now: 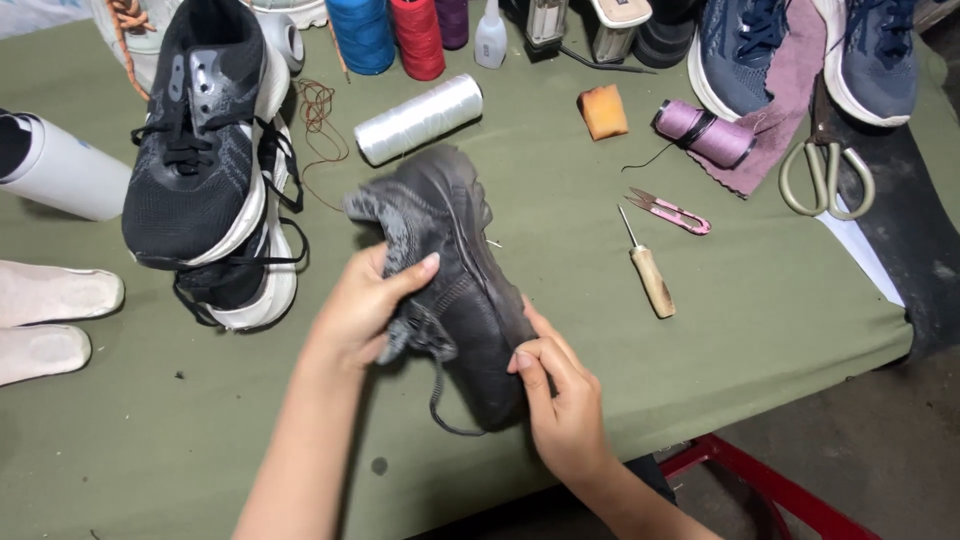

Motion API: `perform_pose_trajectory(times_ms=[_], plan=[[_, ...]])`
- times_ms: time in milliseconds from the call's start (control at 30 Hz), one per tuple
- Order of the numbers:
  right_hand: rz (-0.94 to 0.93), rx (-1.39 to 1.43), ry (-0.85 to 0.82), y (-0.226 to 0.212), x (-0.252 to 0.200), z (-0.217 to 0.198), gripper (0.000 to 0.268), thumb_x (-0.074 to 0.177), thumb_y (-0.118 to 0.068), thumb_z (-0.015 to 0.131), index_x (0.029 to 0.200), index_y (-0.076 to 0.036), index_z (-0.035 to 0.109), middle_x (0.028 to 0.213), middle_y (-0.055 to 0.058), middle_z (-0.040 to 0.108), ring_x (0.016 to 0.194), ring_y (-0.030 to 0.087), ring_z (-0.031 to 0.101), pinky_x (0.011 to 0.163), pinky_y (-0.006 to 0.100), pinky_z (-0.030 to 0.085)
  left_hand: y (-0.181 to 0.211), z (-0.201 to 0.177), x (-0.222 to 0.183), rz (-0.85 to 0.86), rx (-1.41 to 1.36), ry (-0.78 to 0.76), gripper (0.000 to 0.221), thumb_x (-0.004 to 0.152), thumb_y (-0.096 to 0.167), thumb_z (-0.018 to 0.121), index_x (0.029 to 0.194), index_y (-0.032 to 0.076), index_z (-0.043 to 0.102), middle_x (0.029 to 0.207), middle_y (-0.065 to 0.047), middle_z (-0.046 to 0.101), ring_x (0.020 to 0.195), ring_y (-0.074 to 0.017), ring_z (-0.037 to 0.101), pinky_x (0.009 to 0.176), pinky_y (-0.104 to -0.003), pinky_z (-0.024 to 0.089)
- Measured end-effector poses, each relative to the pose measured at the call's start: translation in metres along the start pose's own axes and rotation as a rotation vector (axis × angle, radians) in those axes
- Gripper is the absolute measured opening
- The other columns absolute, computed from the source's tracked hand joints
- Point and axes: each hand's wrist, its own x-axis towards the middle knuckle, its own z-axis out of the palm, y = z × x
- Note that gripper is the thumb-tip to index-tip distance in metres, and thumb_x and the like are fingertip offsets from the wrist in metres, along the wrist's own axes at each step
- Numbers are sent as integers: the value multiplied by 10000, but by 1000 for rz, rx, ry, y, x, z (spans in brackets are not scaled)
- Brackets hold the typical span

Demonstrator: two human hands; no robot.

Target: Hand-stitching the sole of a black boot using an awl and thread to repair it.

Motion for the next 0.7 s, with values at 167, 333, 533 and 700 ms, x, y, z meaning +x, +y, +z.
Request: perform_pose_trajectory(times_ms=[167, 333, 533, 700], plan=[[39, 72, -41, 10, -10, 29, 238, 1033, -92, 497, 838, -91, 634, 1101, 137, 735, 1437, 323, 550, 1060, 320, 415, 74, 28, -4, -51, 510, -74, 87, 884, 60, 747, 948, 4, 729, 932, -91, 771, 798, -183, 711, 731, -323, 591], [38, 79, -118, 20, -11, 55, 241, 1070, -146, 478, 867, -105, 601, 911, 69, 654, 1475, 327, 510, 1022, 274, 398, 92, 39, 32, -153, 860, -181, 118, 898, 69, 742, 1001, 17, 763, 917, -50, 757, 796, -162, 686, 740, -312, 587], [72, 147, -181, 21, -11, 49, 221, 1055, -133, 478, 852, -101, 561, 1110, 117, 617, 952, 216, 618, 868, 283, 436, 76, 45, 80, -94, 1080, -429, 184, 911, 172, 800, 826, 68, 675, 789, 53, 668, 710, -87, 581, 700, -244, 475], [45, 159, -218, 26, -19, 58, 217, 1056, -66, 490, 863, -49, 588, 876, 74, 491, 789, 207, 529, 765, 315, 432, 66, 75, 94, -66, 1400, -864, 139, 860, 226, 779, 958, 144, 724, 901, 103, 752, 835, -61, 593, 829, -263, 483]])
